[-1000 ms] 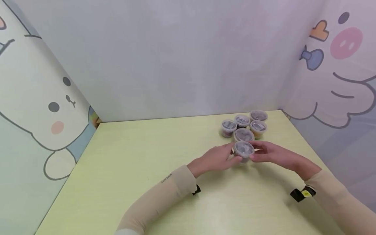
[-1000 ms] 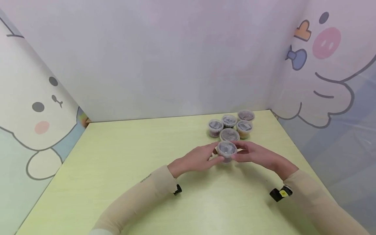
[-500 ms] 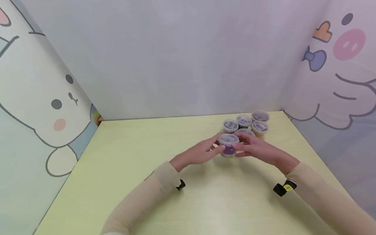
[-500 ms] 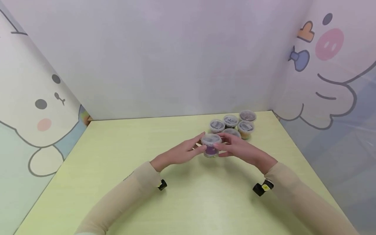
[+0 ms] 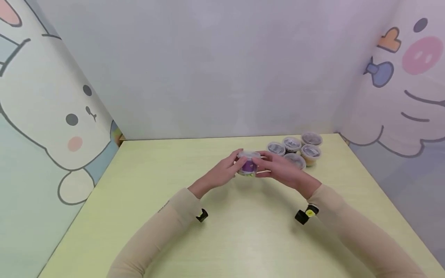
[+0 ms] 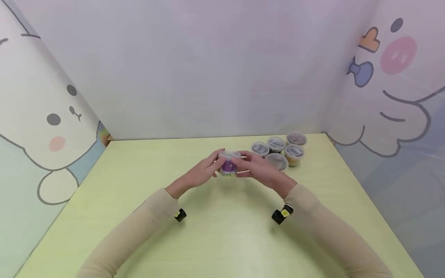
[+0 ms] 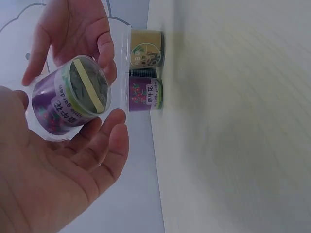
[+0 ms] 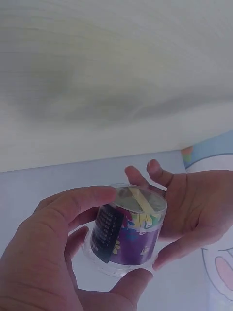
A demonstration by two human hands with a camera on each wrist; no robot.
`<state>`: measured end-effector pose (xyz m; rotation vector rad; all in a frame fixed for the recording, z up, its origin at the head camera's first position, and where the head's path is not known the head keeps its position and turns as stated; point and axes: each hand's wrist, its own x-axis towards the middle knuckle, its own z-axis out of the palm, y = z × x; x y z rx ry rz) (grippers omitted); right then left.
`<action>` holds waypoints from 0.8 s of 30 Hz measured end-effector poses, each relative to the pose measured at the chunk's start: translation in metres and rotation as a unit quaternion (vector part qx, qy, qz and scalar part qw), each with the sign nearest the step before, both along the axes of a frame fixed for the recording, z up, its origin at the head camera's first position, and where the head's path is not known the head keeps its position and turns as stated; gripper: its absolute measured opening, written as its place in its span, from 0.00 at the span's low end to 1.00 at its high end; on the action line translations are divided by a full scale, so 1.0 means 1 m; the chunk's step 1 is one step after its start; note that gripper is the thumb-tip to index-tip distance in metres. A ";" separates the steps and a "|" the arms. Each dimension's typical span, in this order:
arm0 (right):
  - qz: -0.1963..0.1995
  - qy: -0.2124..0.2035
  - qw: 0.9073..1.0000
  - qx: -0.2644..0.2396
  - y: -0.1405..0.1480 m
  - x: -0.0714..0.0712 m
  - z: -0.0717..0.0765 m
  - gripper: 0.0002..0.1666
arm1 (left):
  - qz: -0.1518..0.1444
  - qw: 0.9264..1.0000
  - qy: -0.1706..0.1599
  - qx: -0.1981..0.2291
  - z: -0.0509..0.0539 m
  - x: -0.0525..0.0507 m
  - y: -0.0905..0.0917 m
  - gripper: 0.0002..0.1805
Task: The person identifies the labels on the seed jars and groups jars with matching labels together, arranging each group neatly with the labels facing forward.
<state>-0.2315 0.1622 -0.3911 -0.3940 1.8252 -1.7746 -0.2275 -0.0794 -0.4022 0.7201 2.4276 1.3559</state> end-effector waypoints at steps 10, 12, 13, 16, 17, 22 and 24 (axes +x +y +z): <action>-0.068 0.031 0.997 0.031 -0.040 -0.012 -0.004 0.38 | 0.030 0.997 -0.032 0.056 -0.018 -0.011 -0.013 0.38; -0.081 0.030 0.996 0.028 -0.045 -0.011 -0.004 0.36 | 0.028 0.997 -0.036 0.063 -0.019 -0.011 -0.015 0.38; -0.087 0.028 0.995 0.025 -0.047 -0.011 -0.004 0.35 | 0.026 0.997 -0.038 0.065 -0.019 -0.011 -0.015 0.38; -0.099 0.022 0.995 0.014 -0.051 -0.010 -0.005 0.34 | 0.025 0.996 -0.043 0.068 -0.017 -0.010 -0.017 0.36; -0.103 0.021 0.994 0.011 -0.052 -0.010 -0.005 0.34 | 0.024 0.996 -0.044 0.069 -0.016 -0.010 -0.017 0.36; -0.113 0.025 0.993 0.014 -0.052 -0.009 -0.005 0.36 | 0.014 0.996 -0.053 0.072 -0.015 -0.010 -0.018 0.35; -0.117 0.027 0.993 0.018 -0.050 -0.008 -0.005 0.35 | 0.011 0.996 -0.057 0.071 -0.016 -0.011 -0.018 0.35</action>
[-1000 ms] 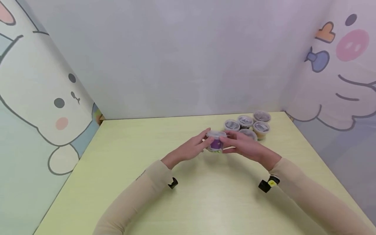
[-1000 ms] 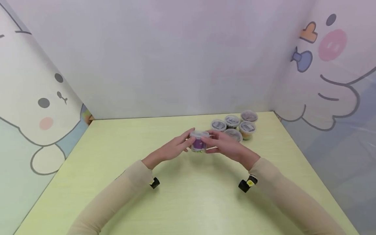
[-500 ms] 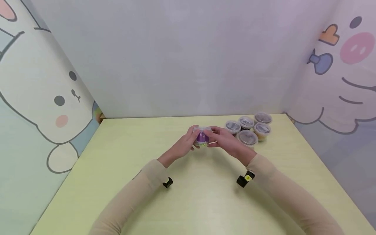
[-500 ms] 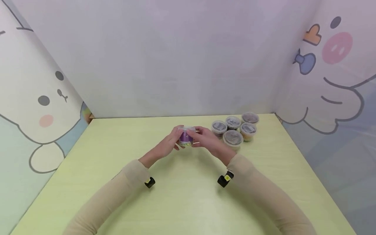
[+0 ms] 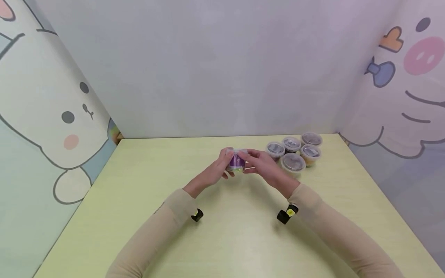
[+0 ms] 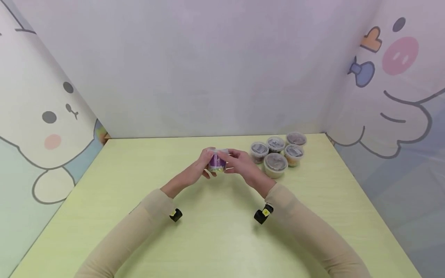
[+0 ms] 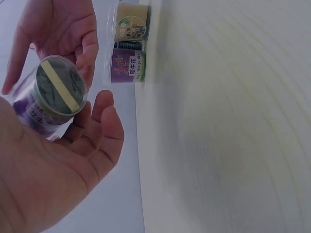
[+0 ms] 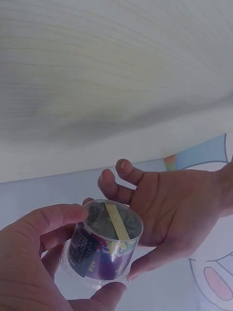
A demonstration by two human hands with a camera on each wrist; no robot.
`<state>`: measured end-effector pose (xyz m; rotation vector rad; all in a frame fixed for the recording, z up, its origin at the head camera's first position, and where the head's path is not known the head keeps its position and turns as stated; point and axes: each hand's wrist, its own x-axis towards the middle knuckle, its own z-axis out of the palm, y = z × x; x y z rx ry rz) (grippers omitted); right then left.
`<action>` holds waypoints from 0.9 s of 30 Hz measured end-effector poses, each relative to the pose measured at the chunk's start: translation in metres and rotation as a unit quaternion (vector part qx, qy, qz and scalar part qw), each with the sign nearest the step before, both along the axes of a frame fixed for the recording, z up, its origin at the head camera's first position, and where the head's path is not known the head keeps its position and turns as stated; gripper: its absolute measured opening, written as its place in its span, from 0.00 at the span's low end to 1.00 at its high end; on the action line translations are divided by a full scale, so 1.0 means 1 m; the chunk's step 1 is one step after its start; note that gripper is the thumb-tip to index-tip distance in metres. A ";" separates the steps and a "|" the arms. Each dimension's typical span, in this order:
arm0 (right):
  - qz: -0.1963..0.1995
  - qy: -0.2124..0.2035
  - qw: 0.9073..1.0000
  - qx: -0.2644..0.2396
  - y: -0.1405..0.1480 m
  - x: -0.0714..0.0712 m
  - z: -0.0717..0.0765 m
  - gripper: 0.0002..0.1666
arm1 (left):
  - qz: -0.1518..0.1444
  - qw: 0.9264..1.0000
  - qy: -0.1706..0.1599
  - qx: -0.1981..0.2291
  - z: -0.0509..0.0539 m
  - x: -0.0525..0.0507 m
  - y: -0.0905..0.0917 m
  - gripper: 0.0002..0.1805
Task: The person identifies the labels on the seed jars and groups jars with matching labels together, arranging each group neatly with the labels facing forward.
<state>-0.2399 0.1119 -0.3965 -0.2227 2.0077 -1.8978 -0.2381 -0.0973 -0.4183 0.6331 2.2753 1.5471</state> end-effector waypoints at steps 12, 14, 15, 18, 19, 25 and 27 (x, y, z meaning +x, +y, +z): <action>0.009 -0.001 1.000 -0.025 0.004 -0.001 0.003 0.35 | 0.013 1.000 0.013 0.018 0.004 0.002 0.002 0.35; 0.010 -0.004 0.999 -0.036 0.004 -0.001 0.004 0.36 | 0.025 0.999 0.018 0.023 0.005 0.002 0.003 0.34; 0.010 -0.004 0.999 -0.041 0.004 -0.002 0.005 0.37 | 0.031 0.999 0.021 0.025 0.006 0.002 0.003 0.34; 0.004 -0.007 0.999 -0.050 0.005 -0.002 0.005 0.39 | 0.045 0.998 0.025 0.035 0.008 0.003 0.004 0.34; 0.001 -0.009 0.999 -0.054 0.005 -0.002 0.006 0.40 | 0.048 0.998 0.026 0.038 0.009 0.003 0.004 0.33; -0.001 -0.024 0.997 -0.071 0.009 -0.003 0.008 0.38 | 0.041 0.998 0.022 0.044 0.013 0.002 0.004 0.33; -0.001 -0.025 0.997 -0.079 0.011 -0.003 0.010 0.37 | 0.036 0.998 0.020 0.049 0.014 0.001 0.004 0.33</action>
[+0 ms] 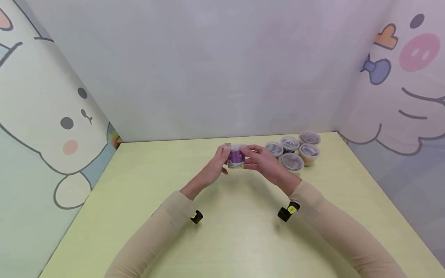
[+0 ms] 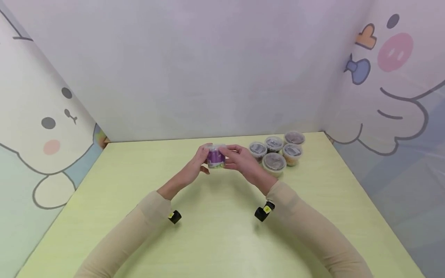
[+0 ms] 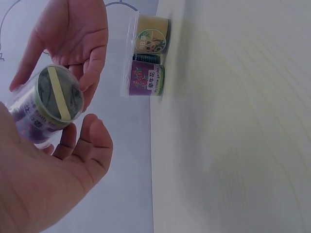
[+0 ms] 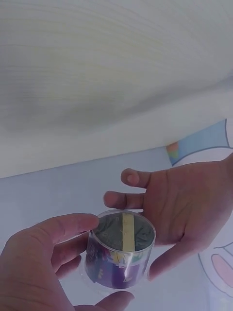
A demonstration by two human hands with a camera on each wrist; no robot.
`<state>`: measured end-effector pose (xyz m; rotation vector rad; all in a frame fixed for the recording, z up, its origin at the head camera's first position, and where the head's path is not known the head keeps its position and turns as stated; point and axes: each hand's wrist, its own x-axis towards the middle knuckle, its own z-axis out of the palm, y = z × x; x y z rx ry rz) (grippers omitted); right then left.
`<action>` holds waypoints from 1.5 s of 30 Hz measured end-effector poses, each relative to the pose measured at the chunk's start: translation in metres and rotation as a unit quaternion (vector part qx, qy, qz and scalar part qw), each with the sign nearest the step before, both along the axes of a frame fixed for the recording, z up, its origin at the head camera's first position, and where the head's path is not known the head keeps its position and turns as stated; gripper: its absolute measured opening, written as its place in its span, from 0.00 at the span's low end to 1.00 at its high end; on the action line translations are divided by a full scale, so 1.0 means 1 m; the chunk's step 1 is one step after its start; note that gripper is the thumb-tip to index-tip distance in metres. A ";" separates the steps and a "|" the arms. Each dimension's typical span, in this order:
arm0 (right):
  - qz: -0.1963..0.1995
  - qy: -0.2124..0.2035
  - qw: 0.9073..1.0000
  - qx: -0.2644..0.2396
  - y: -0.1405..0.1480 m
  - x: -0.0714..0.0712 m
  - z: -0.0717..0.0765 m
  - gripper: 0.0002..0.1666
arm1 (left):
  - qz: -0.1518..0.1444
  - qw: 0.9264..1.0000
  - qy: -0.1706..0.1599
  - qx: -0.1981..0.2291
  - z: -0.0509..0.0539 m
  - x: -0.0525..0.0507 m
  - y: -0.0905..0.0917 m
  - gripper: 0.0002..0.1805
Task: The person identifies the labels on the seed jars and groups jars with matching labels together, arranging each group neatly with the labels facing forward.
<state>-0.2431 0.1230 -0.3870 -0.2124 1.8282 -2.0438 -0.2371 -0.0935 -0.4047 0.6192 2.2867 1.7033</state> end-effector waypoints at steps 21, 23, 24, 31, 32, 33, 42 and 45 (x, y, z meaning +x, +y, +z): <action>0.073 0.037 0.997 0.015 -0.002 -0.001 0.007 0.41 | 0.001 1.000 0.023 0.003 0.005 0.003 -0.007 0.36; 0.075 0.038 0.996 0.021 -0.002 -0.001 0.007 0.41 | 0.005 0.999 0.030 0.010 0.002 0.004 -0.008 0.34; 0.075 0.038 0.996 0.024 -0.002 0.000 0.007 0.42 | 0.008 0.999 0.035 0.012 0.001 0.005 -0.009 0.34; 0.055 0.031 0.998 0.006 -0.006 0.001 0.008 0.38 | 0.018 0.997 0.050 0.047 0.001 0.003 -0.012 0.30; 0.054 0.031 0.998 0.004 -0.007 0.001 0.008 0.37 | 0.019 0.997 0.050 0.051 0.002 0.002 -0.012 0.30; 0.057 0.033 0.998 0.005 -0.007 0.001 0.009 0.37 | 0.019 0.997 0.050 0.055 0.002 0.002 -0.012 0.30; 0.104 0.066 0.992 0.017 -0.013 -0.001 0.011 0.40 | 0.016 0.998 0.044 0.046 0.007 0.002 -0.015 0.30; 0.093 0.066 0.993 0.013 -0.014 -0.002 0.012 0.39 | 0.021 0.998 0.039 0.050 0.009 0.002 -0.016 0.30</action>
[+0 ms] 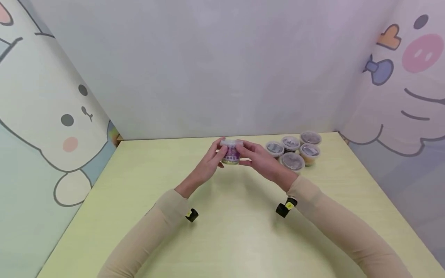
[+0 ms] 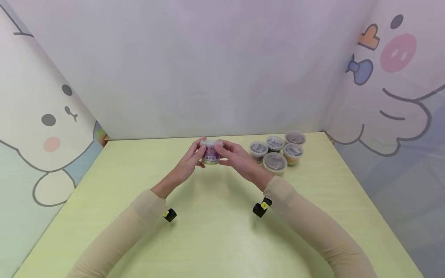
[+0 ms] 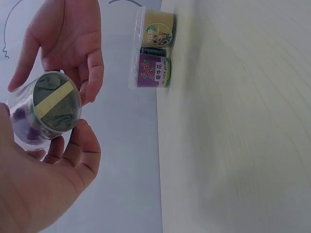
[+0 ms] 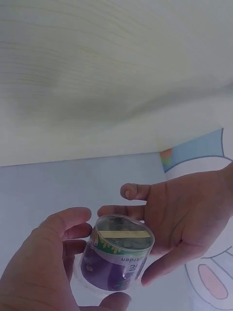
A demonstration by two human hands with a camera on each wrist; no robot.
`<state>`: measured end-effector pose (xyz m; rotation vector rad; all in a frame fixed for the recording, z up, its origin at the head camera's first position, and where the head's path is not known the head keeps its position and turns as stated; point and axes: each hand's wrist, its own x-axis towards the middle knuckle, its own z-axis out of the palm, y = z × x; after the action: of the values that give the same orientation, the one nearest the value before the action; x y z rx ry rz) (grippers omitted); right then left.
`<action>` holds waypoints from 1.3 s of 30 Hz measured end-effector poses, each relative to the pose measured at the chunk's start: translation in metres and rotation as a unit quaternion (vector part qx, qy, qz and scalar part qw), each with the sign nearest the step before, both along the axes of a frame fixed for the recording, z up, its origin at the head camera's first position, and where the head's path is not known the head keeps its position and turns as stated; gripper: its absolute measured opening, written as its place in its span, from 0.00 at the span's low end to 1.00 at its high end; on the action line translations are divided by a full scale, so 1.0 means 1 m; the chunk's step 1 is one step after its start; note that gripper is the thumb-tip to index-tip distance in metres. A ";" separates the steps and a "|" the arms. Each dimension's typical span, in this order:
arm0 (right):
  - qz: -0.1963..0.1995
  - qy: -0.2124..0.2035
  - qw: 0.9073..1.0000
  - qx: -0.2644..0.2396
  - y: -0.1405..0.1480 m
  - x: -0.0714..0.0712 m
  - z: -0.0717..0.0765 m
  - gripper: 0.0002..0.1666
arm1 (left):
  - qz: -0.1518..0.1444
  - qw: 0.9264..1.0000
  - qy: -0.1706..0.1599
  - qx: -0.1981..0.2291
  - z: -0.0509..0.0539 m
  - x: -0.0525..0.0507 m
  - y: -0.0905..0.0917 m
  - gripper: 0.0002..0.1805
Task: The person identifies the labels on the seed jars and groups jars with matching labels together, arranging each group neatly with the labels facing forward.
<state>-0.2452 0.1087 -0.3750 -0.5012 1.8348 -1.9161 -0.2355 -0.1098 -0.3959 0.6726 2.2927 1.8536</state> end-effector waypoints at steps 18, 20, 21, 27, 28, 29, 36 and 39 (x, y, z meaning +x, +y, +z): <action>-0.024 -0.012 1.000 0.008 -0.003 -0.002 0.003 0.39 | 0.006 1.000 -0.010 -0.014 0.000 -0.002 -0.006 0.31; -0.021 -0.013 1.000 0.007 -0.004 -0.003 0.002 0.38 | -0.001 1.000 -0.014 -0.019 0.001 -0.003 -0.009 0.31; -0.019 -0.013 1.000 0.007 -0.004 -0.003 0.001 0.38 | -0.006 1.000 -0.015 -0.024 0.001 -0.003 -0.012 0.31; -0.008 -0.015 1.000 0.002 -0.010 -0.005 -0.002 0.37 | -0.031 0.997 -0.023 -0.063 0.008 -0.006 -0.028 0.32; -0.005 -0.016 1.000 0.000 -0.012 -0.005 -0.002 0.36 | -0.035 0.997 -0.024 -0.071 0.010 -0.006 -0.031 0.32; -0.002 -0.016 1.000 -0.001 -0.013 -0.006 -0.002 0.36 | -0.039 0.996 -0.025 -0.079 0.011 -0.006 -0.035 0.33; 0.003 -0.005 1.000 0.020 -0.035 -0.010 -0.013 0.39 | -0.065 0.991 -0.072 -0.097 0.017 -0.015 -0.070 0.32; -0.005 -0.008 1.000 0.026 -0.051 -0.014 -0.025 0.40 | -0.053 0.989 -0.095 -0.101 0.014 -0.017 -0.080 0.33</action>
<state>-0.2593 0.0575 -0.4002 -0.4579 1.8755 -1.8682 -0.2530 -0.1902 -0.3819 0.5524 2.2344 1.5402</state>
